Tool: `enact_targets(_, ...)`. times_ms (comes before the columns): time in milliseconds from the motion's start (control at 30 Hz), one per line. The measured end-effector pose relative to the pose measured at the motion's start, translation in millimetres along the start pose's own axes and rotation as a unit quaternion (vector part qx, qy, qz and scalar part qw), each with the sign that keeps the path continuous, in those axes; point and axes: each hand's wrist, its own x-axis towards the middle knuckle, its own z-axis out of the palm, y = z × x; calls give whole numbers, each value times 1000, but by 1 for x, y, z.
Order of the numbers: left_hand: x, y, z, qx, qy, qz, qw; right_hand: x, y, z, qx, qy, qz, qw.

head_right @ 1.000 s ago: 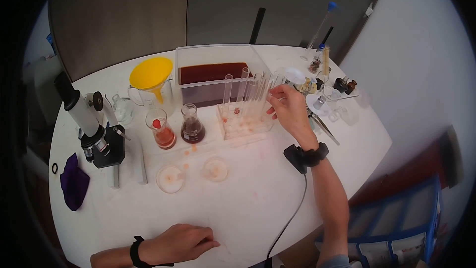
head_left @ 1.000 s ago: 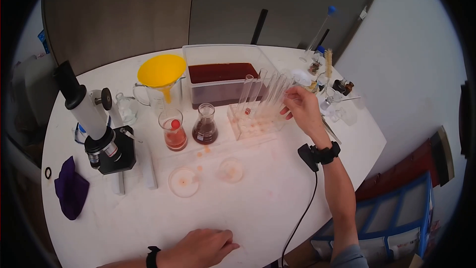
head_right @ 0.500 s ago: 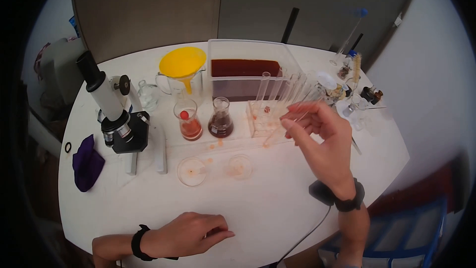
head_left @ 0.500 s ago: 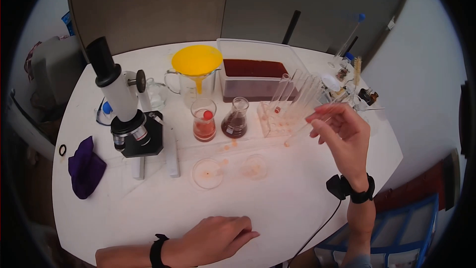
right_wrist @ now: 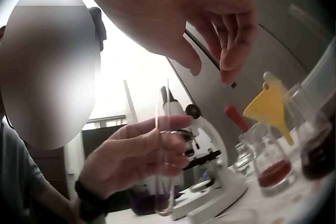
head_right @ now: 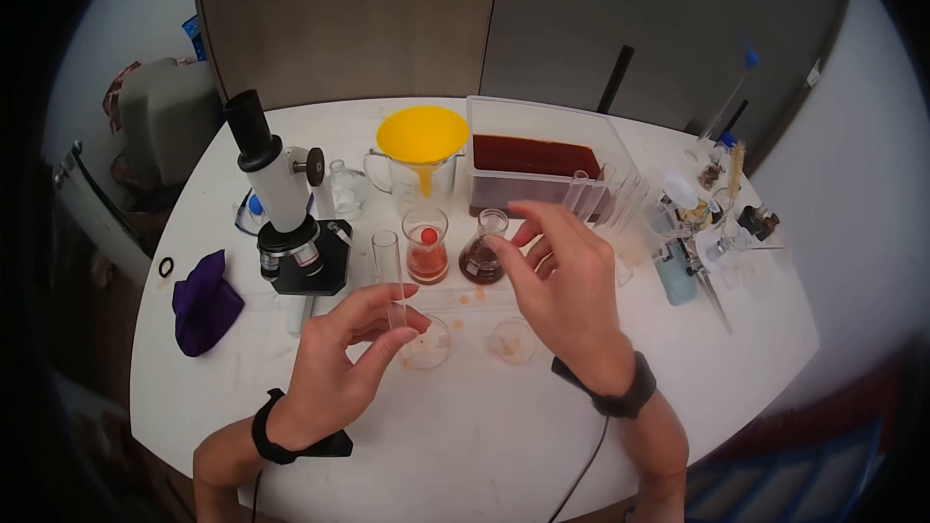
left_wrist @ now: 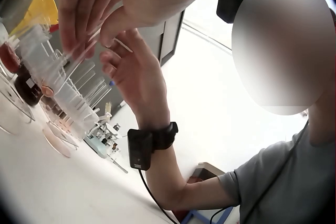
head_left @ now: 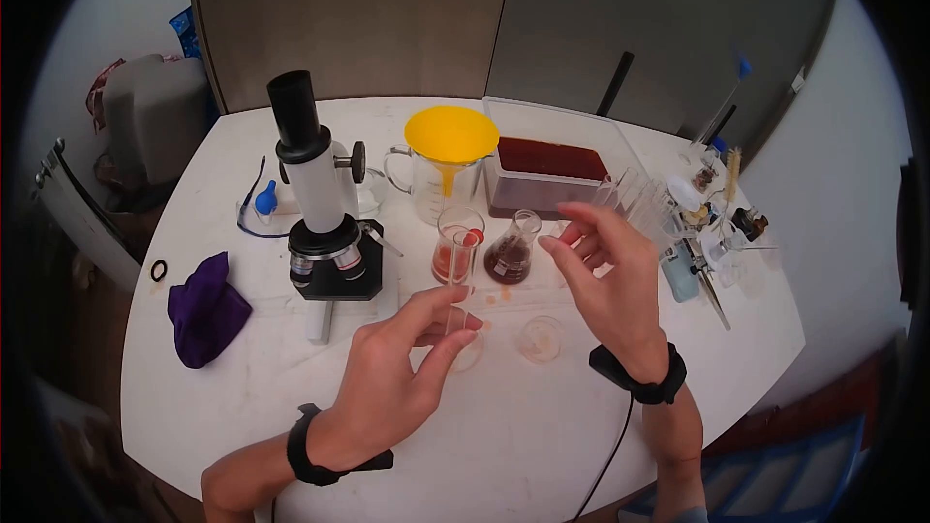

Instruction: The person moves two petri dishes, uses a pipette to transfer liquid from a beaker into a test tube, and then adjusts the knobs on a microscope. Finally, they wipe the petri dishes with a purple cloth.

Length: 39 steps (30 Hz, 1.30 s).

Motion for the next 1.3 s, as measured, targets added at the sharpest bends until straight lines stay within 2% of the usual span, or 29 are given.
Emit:
enact_targets(33, 2, 4, -2, -15, 15, -14, 1000, 7, 5, -2, -93, 30, -3, 995)
enact_targets(167, 7, 13, -11, -19, 23, -58, 998, 20, 16, 5, -66, -28, 52, 996)
enact_targets(267, 7, 12, -12, -28, 24, -57, 998, 24, 32, 15, -58, -49, 34, 997)
enact_targets(333, 6, 8, -12, -30, 20, -46, 998, 24, 44, 20, -80, -23, -25, 996)
enact_targets(567, 6, 9, -8, -24, 10, -63, 998, 24, 54, 17, -74, -11, -23, 997)
enact_targets(667, 6, 7, -8, -20, 10, -67, 997, 24, 50, 14, -36, 2, 10, 999)
enact_targets(733, 6, 3, -7, -19, -2, -64, 998, 25, 39, 6, -7, -12, 93, 996)
enact_targets(933, 4, -2, -1, -20, 15, -73, 997, 27, 20, -11, 57, 35, 131, 989)
enact_targets(1033, 6, 0, -3, 11, -21, -71, 997, 27, 14, -20, 89, 58, 126, 986)
enact_targets(1300, 24, 9, 12, 51, 0, -33, 998, 32, 9, -51, 149, 110, 99, 978)
